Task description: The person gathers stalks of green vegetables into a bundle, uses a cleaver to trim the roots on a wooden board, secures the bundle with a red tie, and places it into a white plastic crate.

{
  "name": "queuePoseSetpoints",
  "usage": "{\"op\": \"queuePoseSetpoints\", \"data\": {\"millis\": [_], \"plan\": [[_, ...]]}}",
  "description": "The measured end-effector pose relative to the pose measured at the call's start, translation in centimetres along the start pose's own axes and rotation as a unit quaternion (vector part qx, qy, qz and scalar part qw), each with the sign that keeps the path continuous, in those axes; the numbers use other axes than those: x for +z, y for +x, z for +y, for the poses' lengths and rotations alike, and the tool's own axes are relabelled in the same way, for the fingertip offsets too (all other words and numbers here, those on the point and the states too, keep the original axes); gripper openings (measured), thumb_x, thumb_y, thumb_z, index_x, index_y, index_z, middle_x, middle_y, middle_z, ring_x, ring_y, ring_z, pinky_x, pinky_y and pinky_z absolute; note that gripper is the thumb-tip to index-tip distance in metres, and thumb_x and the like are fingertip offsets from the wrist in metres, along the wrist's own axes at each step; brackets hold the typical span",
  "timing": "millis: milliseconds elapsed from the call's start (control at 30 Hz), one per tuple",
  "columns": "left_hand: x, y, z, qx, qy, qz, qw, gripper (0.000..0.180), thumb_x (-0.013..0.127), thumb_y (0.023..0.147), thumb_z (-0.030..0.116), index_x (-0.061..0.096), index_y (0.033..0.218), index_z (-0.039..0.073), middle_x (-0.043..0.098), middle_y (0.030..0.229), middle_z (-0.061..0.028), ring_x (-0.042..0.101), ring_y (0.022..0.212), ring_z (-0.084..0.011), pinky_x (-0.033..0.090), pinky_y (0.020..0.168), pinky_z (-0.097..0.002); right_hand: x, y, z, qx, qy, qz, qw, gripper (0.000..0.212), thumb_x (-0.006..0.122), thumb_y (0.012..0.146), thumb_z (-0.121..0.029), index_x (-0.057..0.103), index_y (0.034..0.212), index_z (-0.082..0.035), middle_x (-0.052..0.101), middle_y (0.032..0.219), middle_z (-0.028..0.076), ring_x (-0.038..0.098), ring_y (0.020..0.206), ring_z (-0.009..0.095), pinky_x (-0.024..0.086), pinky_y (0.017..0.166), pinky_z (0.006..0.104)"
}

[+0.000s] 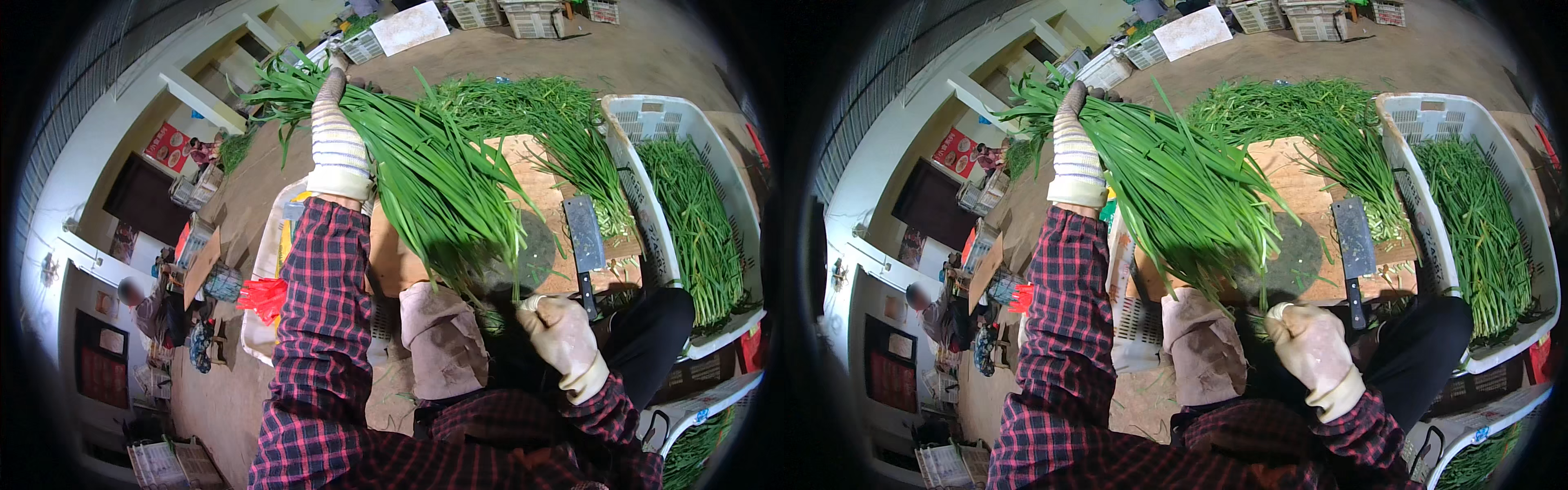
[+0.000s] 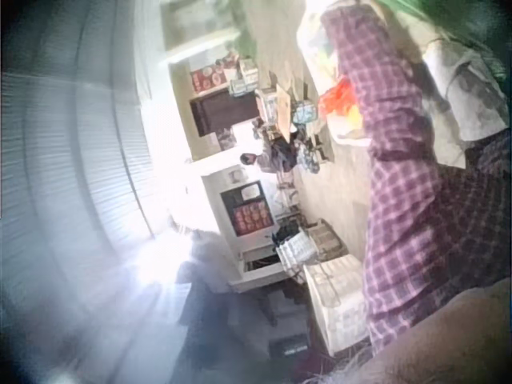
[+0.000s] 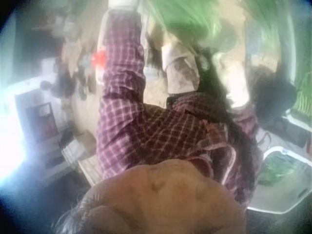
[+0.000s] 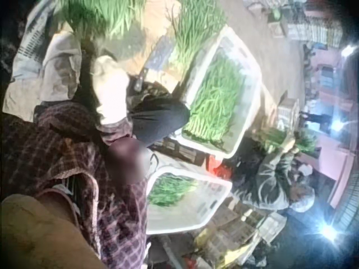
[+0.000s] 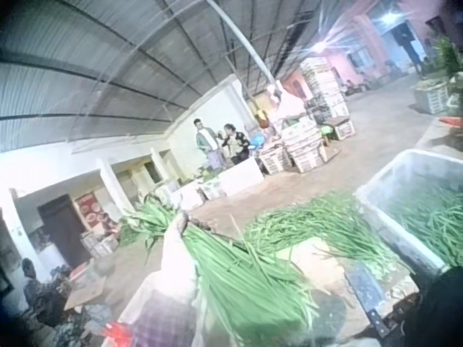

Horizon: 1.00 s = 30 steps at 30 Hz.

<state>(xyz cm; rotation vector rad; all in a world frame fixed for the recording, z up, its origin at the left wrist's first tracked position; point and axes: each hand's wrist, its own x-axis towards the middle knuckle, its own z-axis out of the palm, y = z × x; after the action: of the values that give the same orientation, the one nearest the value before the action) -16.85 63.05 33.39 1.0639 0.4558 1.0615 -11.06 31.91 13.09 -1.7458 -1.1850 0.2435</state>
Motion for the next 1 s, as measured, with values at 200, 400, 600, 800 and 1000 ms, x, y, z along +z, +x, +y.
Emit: {"op": "queuePoseSetpoints", "data": {"millis": [200, 400, 600, 800, 1000], "plan": [[-0.3, 3.5, -1.2, 0.038, 0.075, 0.011, 0.996, 0.033, 0.061, 0.09, 0.032, 0.059, 0.093, 0.0, 0.064, 0.081, -0.014, 0.06, 0.069, -0.0276, 0.053, 0.067, -0.0421, 2.5, -5.2, 5.8, 0.088, -0.119, -0.131, 0.98, 0.01, 0.065, 0.081, -0.021, 0.07, 0.082, -0.012, 0.066, 0.073, 0.014, 0.065, 0.071, 0.033, 0.051, 0.06, 0.0416], [0.1, 1.2, -0.1, 0.082, -0.038, 0.083, 0.992, 0.026, 0.064, 0.089, 0.029, 0.061, 0.09, 0.003, 0.063, 0.078, -0.0109, 0.058, 0.065, -0.0256, 0.052, 0.062, -0.0393, 0.2, 4.0, -6.6, 0.018, 0.013, -0.085, 0.996, 0.031, 0.069, 0.083, -0.036, 0.064, 0.091, -0.006, 0.065, 0.073, 0.014, 0.065, 0.068, 0.033, 0.05, 0.06, 0.0409], [3.1, 0.4, -3.3, 0.018, -0.02, 0.027, 0.999, 0.033, 0.067, 0.085, 0.031, 0.063, 0.106, 0.007, 0.062, 0.088, -0.0064, 0.056, 0.071, -0.0194, 0.051, 0.068, -0.0346, 2.8, 6.1, -3.0, -0.165, -0.042, 0.152, 0.974, 0.014, 0.064, 0.084, -0.016, 0.059, 0.077, -0.006, 0.061, 0.067, 0.014, 0.062, 0.061, 0.034, 0.048, 0.051, 0.0417], [1.8, 0.0, -4.4, -0.019, -0.058, 0.009, 0.998, 0.018, 0.068, 0.083, 0.022, 0.059, 0.085, 0.006, 0.059, 0.077, -0.0077, 0.058, 0.069, -0.0258, 0.052, 0.068, -0.0413, 1.7, 4.1, -1.5, -0.076, -0.046, 0.072, 0.993, 0.011, 0.062, 0.086, -0.018, 0.061, 0.079, -0.009, 0.063, 0.069, 0.012, 0.063, 0.063, 0.033, 0.048, 0.051, 0.0428], [1.9, -0.7, -5.4, -0.036, -0.036, 0.0, 0.999, 0.022, 0.068, 0.084, 0.02, 0.056, 0.095, 0.005, 0.058, 0.085, -0.0105, 0.059, 0.075, -0.0301, 0.054, 0.071, -0.0464, 2.6, 0.8, 2.3, 0.0, -0.098, 0.048, 0.994, 0.017, 0.062, 0.088, -0.025, 0.063, 0.081, -0.01, 0.063, 0.07, 0.013, 0.063, 0.066, 0.033, 0.049, 0.054, 0.043]]}}
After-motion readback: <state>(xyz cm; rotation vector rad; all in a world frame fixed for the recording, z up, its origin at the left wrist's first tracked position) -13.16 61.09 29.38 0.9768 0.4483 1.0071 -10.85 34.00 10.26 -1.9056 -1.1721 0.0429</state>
